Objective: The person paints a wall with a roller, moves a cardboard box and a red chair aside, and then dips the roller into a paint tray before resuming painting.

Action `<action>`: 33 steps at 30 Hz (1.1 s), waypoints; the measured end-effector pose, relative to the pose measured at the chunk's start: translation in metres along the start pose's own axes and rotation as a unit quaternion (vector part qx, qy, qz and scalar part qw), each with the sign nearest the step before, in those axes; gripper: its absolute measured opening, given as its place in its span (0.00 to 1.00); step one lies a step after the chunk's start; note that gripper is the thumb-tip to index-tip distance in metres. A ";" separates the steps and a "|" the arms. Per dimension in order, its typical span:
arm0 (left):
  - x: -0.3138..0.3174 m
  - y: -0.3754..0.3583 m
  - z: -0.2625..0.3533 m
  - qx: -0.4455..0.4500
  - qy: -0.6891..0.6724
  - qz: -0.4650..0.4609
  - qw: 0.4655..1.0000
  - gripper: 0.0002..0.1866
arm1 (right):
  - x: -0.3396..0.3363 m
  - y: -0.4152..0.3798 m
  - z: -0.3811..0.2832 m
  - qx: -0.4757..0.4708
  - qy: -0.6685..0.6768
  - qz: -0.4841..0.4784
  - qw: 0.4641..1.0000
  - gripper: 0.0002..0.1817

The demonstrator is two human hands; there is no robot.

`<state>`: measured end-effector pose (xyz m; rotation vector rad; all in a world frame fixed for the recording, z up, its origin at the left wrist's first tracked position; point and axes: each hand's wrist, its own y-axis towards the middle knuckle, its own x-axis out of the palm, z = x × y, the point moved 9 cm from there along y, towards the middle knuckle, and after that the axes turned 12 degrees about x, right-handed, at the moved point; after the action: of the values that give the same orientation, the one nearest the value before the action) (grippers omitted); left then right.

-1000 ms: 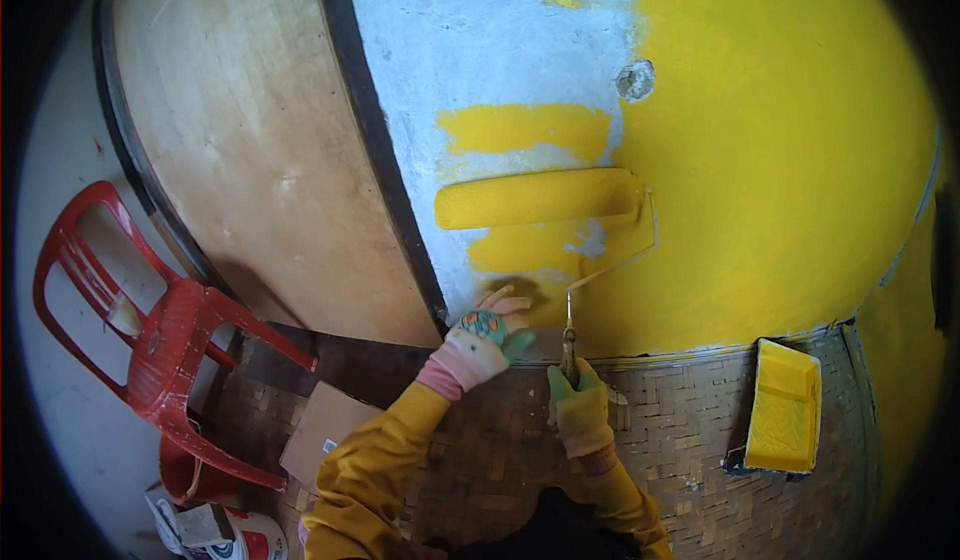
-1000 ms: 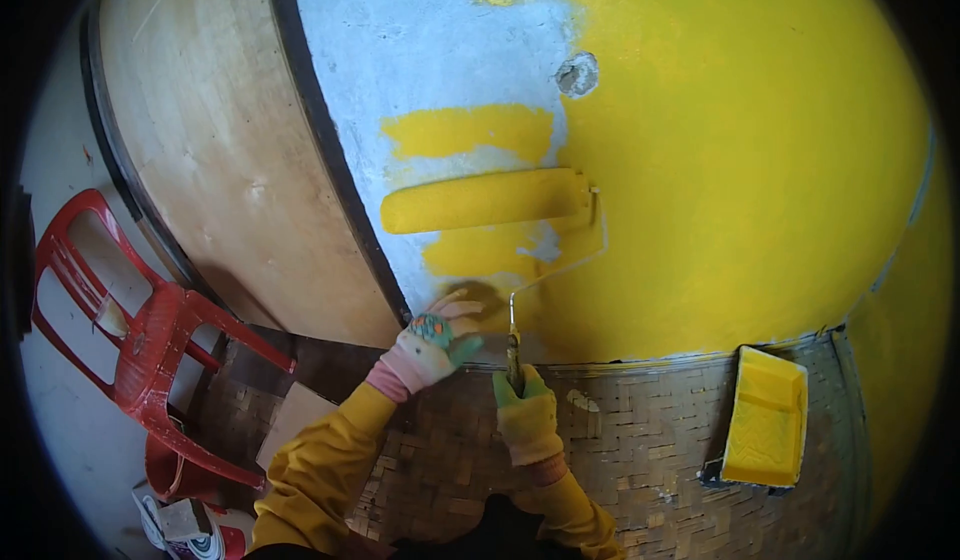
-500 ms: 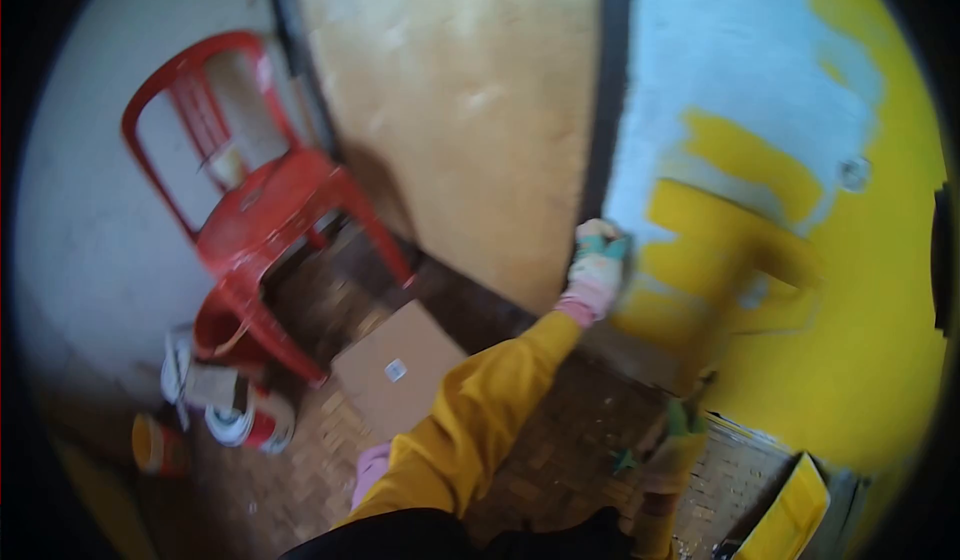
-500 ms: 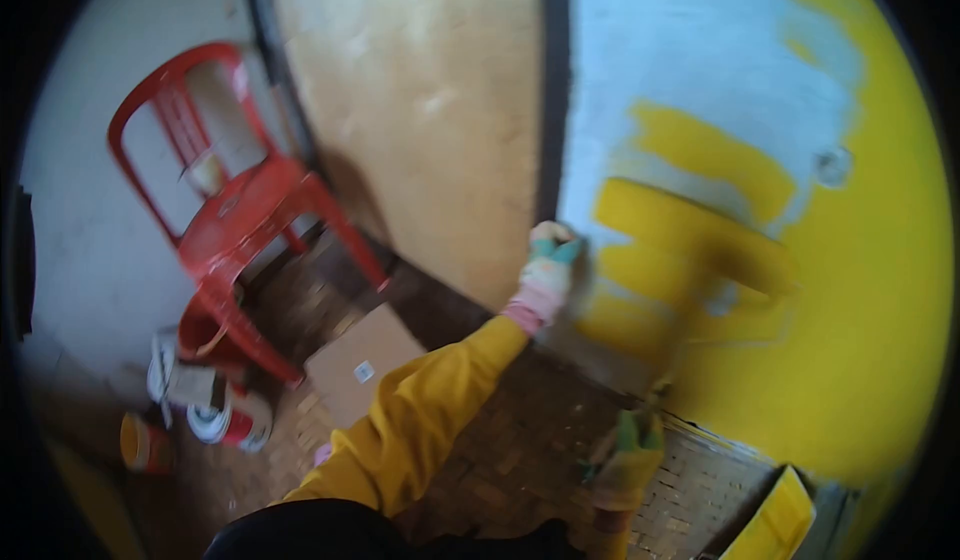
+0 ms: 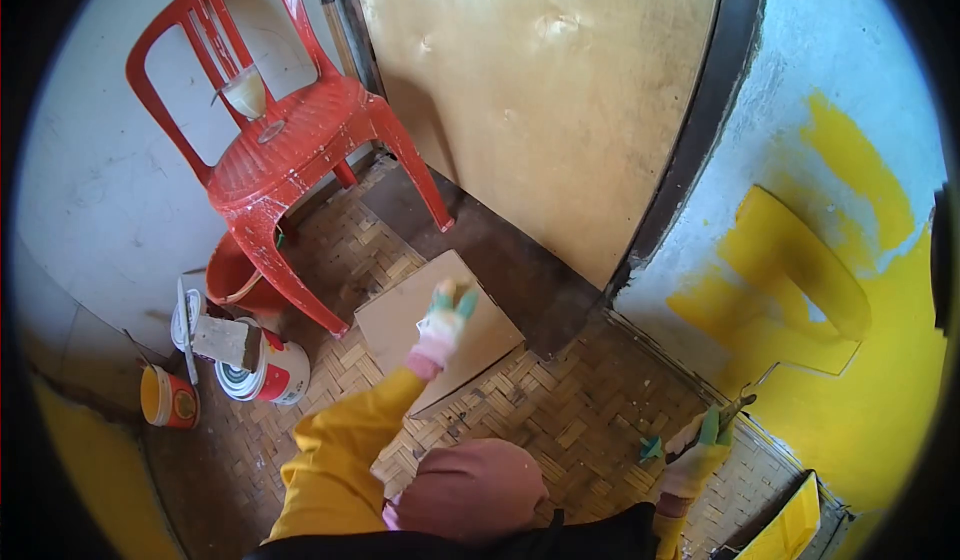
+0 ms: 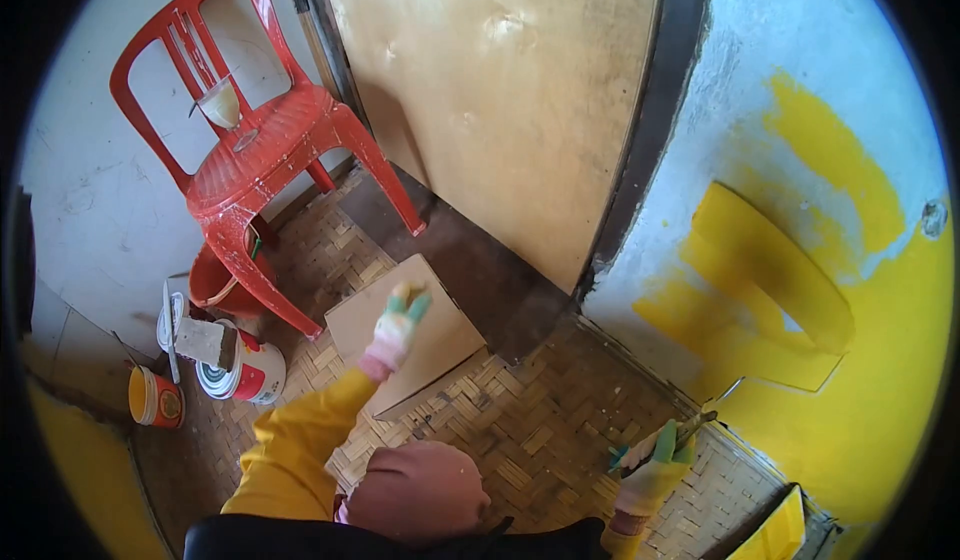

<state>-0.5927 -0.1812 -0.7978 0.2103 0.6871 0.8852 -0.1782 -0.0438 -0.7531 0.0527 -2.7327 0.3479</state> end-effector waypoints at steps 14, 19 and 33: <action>0.057 -0.172 0.038 -0.241 -0.371 -0.278 0.853 0.14 | -0.063 0.006 0.142 0.081 -0.140 0.085 0.983 0.07; 0.059 -0.183 0.030 -0.269 -0.356 -0.286 0.848 0.13 | -0.094 0.007 0.181 0.100 -0.198 0.121 0.968 0.10; 0.072 -0.188 0.013 -0.309 -0.327 -0.286 0.846 0.13 | -0.126 -0.018 0.193 0.130 -0.287 0.136 0.939 0.11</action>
<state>-0.4328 -0.2427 -0.9034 -0.2664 -0.2039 0.3681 -0.1310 -0.1104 -0.9694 -0.1845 -3.2520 0.8984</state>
